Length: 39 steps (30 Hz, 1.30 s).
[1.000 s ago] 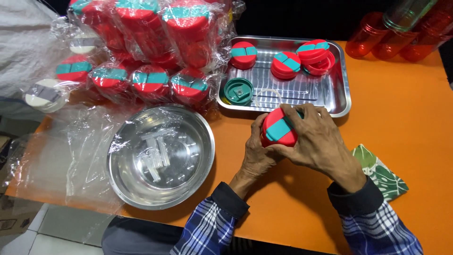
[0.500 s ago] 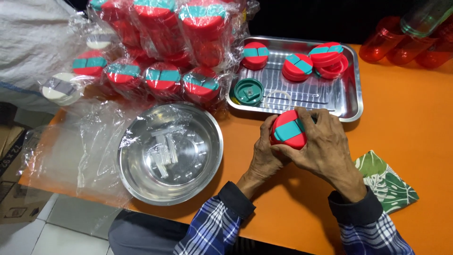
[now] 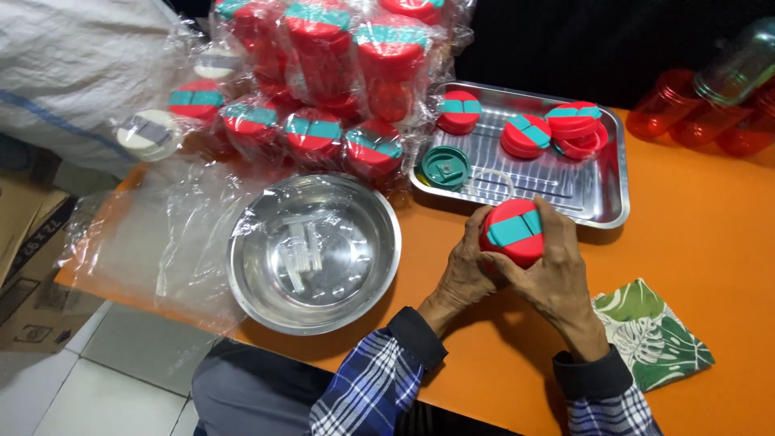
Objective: Wrapping small plastic containers and lids in plastic film and organizing them on a metal tray.
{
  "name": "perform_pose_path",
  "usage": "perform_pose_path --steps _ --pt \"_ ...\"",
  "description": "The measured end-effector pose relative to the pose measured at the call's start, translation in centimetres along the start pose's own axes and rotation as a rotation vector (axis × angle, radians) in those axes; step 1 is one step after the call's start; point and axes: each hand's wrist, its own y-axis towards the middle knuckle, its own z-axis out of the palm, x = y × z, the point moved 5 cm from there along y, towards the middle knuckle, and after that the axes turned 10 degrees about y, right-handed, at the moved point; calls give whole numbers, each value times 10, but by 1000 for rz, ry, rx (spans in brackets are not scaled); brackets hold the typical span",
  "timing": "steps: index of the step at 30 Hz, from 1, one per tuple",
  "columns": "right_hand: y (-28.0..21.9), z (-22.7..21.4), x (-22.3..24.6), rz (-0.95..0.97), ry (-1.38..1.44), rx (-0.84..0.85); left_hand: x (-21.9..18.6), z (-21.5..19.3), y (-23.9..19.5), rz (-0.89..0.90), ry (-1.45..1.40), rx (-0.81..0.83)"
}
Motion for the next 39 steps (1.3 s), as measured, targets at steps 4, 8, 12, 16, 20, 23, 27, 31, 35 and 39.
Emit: perform_pose_path --steps 4,8,12,16,20,23,27,31,35,39 --pt "-7 6 -3 -52 25 -51 2 1 -2 28 15 -4" --pt "-16 4 5 -102 149 -112 -5 -2 -5 24 -13 -7" --pt "-27 7 26 61 107 -4 -25 -19 -8 116 6 108" --pt "-40 7 27 -178 -29 -105 -34 -33 -23 198 79 23" --pt "-59 7 72 -562 -71 -273 -59 -65 -60 69 391 88" --pt "-74 21 105 -699 -41 -295 -84 -108 -94 77 441 98" --pt "-74 57 133 -696 76 -23 -79 -158 -132 -100 513 238" --pt "-65 122 202 -866 195 186 -84 -239 -158 -244 627 210" --pt "-75 192 250 -1010 15 455 -101 -355 -165 -535 438 -287" --pt "-75 226 312 -1016 -95 585 -95 -452 -190 -265 893 -986"
